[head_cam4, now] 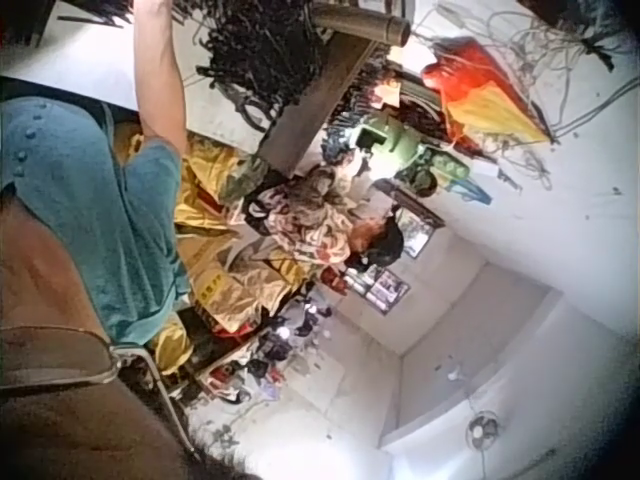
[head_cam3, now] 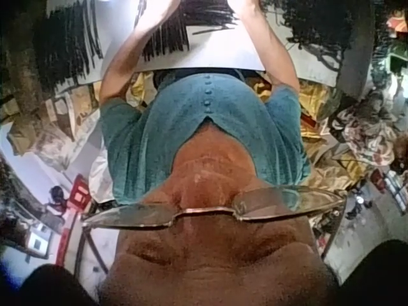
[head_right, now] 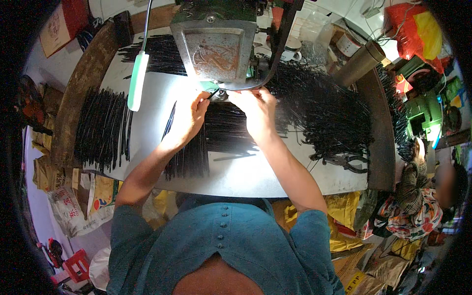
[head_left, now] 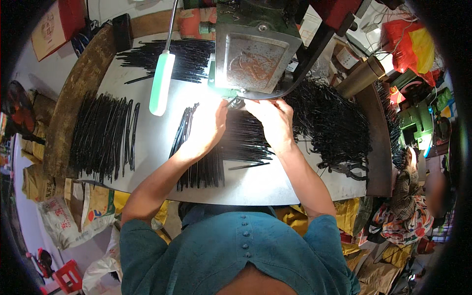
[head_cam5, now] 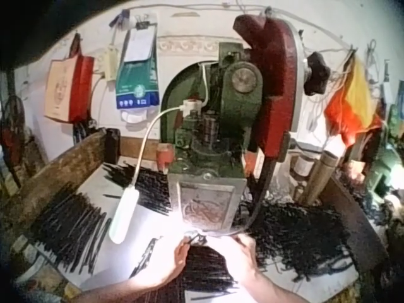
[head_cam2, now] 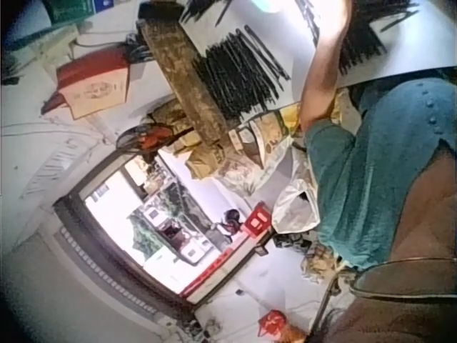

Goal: The person feeds thin rods into a press machine by hand to crimp their ends, occasionally adjusting components with pliers, and stacks the processed rods on the table.

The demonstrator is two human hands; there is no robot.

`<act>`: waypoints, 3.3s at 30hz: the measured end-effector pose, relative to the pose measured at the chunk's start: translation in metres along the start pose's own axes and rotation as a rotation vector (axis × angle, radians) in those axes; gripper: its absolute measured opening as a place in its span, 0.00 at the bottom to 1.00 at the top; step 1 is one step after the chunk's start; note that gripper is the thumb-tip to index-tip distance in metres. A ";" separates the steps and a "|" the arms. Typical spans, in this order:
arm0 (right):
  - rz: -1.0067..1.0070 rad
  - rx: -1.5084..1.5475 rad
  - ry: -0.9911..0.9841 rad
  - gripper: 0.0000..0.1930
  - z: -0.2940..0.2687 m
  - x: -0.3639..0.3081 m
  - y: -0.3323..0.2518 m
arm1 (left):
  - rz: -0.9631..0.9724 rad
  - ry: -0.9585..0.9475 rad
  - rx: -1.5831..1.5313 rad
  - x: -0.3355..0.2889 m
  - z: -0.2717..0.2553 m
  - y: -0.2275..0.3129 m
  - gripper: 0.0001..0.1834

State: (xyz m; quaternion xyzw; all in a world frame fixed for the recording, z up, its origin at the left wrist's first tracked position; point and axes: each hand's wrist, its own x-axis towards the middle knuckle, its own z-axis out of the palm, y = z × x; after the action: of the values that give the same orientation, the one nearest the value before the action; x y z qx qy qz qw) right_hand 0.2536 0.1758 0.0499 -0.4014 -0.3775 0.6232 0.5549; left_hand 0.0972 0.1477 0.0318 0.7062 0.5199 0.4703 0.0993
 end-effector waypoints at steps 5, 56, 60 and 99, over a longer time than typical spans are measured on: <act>-0.023 -0.001 -0.023 0.10 0.001 0.000 0.002 | -0.008 -0.085 0.058 0.000 0.001 0.000 0.05; 0.379 -0.237 -0.192 0.07 -0.018 -0.016 -0.023 | -0.436 0.011 -0.144 -0.024 -0.060 -0.018 0.05; 0.330 -0.329 -0.215 0.08 -0.005 -0.010 -0.021 | -0.378 -0.043 -0.243 -0.018 -0.035 -0.008 0.05; 0.271 -0.320 -0.264 0.09 -0.005 -0.003 -0.010 | 0.144 -0.033 0.404 0.002 -0.004 0.001 0.07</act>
State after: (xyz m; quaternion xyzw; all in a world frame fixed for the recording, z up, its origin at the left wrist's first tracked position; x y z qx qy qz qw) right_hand 0.2622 0.1742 0.0573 -0.4464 -0.4833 0.6713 0.3413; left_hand 0.0943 0.1474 0.0358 0.7548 0.5499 0.3507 -0.0697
